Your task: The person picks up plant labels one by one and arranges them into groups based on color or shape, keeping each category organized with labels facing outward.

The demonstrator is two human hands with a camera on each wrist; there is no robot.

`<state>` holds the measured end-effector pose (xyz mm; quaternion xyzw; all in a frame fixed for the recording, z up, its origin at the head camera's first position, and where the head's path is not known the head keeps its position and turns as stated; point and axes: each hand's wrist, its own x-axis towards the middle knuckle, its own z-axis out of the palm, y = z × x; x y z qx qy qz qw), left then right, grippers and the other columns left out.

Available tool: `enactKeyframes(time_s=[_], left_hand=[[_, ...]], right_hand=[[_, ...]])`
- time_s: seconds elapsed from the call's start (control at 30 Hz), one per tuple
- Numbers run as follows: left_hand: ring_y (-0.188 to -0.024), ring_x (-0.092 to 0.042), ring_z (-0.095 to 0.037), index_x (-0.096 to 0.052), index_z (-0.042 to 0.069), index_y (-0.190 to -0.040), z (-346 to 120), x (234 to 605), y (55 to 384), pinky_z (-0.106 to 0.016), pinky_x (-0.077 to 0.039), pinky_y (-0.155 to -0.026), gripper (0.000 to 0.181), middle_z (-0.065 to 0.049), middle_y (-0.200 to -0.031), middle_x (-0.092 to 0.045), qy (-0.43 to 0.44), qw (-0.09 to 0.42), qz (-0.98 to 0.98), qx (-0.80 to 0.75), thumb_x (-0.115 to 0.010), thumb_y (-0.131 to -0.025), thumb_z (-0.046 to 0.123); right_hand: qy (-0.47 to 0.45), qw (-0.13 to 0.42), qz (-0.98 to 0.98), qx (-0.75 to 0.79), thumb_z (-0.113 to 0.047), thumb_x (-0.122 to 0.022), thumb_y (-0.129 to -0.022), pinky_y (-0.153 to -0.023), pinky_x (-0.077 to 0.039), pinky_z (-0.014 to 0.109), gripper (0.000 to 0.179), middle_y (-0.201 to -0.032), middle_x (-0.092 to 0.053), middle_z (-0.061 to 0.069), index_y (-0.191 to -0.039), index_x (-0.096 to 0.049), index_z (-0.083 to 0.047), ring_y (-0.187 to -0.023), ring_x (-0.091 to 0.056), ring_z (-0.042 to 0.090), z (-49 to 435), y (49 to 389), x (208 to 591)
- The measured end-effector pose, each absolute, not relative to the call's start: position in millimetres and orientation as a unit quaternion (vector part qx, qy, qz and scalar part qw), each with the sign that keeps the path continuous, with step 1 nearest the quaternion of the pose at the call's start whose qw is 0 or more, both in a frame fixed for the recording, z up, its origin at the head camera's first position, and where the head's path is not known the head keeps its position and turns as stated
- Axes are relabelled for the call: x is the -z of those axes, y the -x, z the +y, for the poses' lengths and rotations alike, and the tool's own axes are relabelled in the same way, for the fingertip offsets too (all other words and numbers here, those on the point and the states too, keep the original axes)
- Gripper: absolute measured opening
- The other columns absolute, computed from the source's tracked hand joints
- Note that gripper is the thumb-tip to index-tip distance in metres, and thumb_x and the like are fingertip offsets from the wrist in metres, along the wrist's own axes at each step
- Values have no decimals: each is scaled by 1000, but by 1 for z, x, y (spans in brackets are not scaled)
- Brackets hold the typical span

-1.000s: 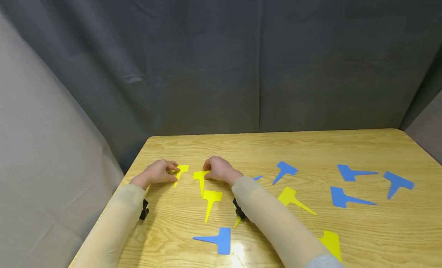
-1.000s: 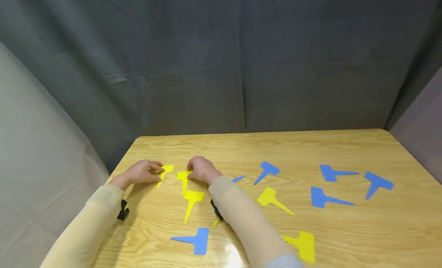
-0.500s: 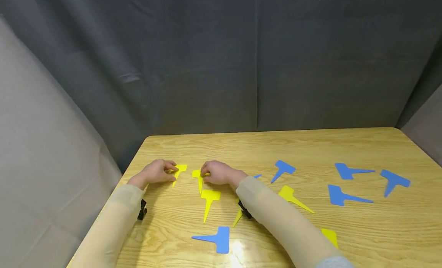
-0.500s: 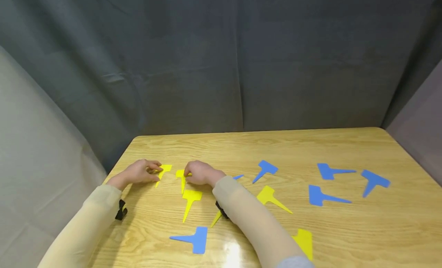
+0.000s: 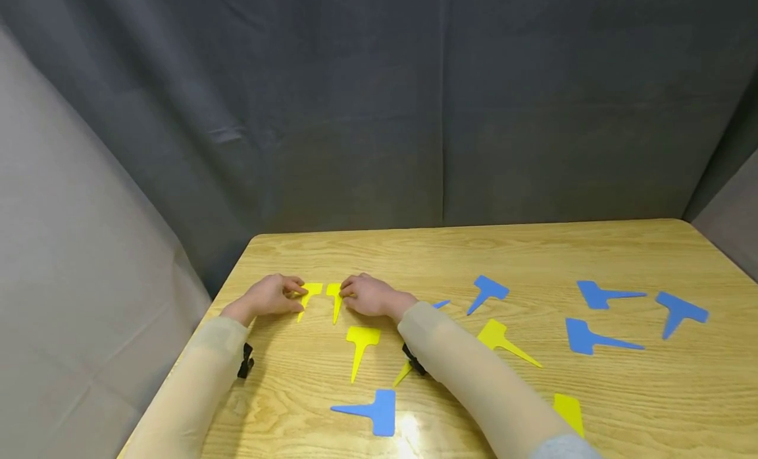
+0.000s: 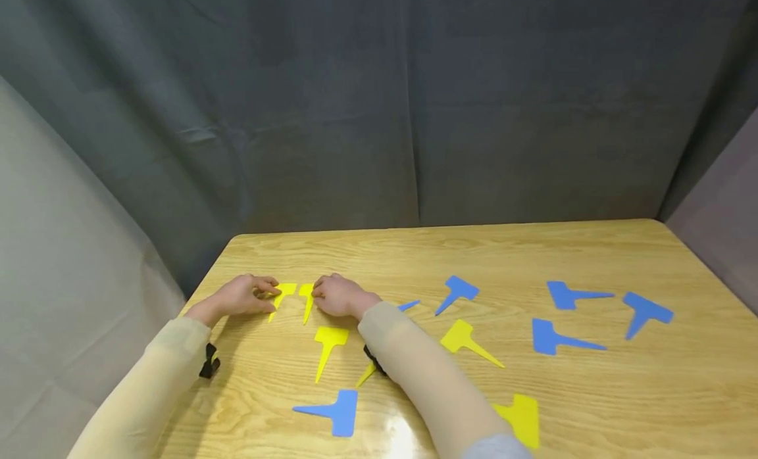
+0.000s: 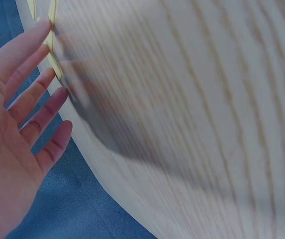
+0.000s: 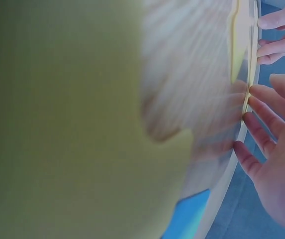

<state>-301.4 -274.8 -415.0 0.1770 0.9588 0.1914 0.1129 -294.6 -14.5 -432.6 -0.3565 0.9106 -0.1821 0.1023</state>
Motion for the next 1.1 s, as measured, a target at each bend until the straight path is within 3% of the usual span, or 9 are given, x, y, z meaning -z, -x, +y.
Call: enactKeyframes(time_s=[0.33, 0.57, 0.83, 1.1], left_hand=[[-117, -56, -35, -72, 4, -117, -273, 418, 303, -47, -45, -96, 41, -16, -136, -55, -187, 111, 958, -186, -81, -81, 23], [-120, -54, -37, -71, 3, -117, -273, 416, 301, -48, -43, -98, 41, -17, -136, -55, -190, 112, 958, -183, -80, -81, 23], [-123, -49, -40, -71, 3, -117, -277, 412, 301, -51, -41, -100, 41, -19, -135, -55, -190, 106, 961, -172, -80, -82, 23], [-124, -49, -40, -72, 3, -117, -280, 412, 303, -51, -40, -100, 42, -18, -135, -55, -189, 105, 960, -176, -80, -81, 24]], right_hand=[[321, 116, 909, 239, -17, -47, -104, -109, -32, 37, 35, -141, -49, 8, -134, -59, -5, -131, -42, 26, -14, 294, 431], [279, 121, 887, 347, -21, -53, -102, -103, -40, 39, 38, -138, -50, 11, -137, -55, -7, -124, -49, 27, 0, 298, 416], [295, 112, 881, 351, -23, -60, -98, -102, -41, 40, 42, -139, -51, 9, -137, -55, -7, -123, -49, 29, 21, 293, 388], [331, 130, 880, 315, -23, -62, -97, -100, -42, 40, 44, -136, -53, 8, -137, -54, -8, -121, -52, 26, 39, 279, 388]])
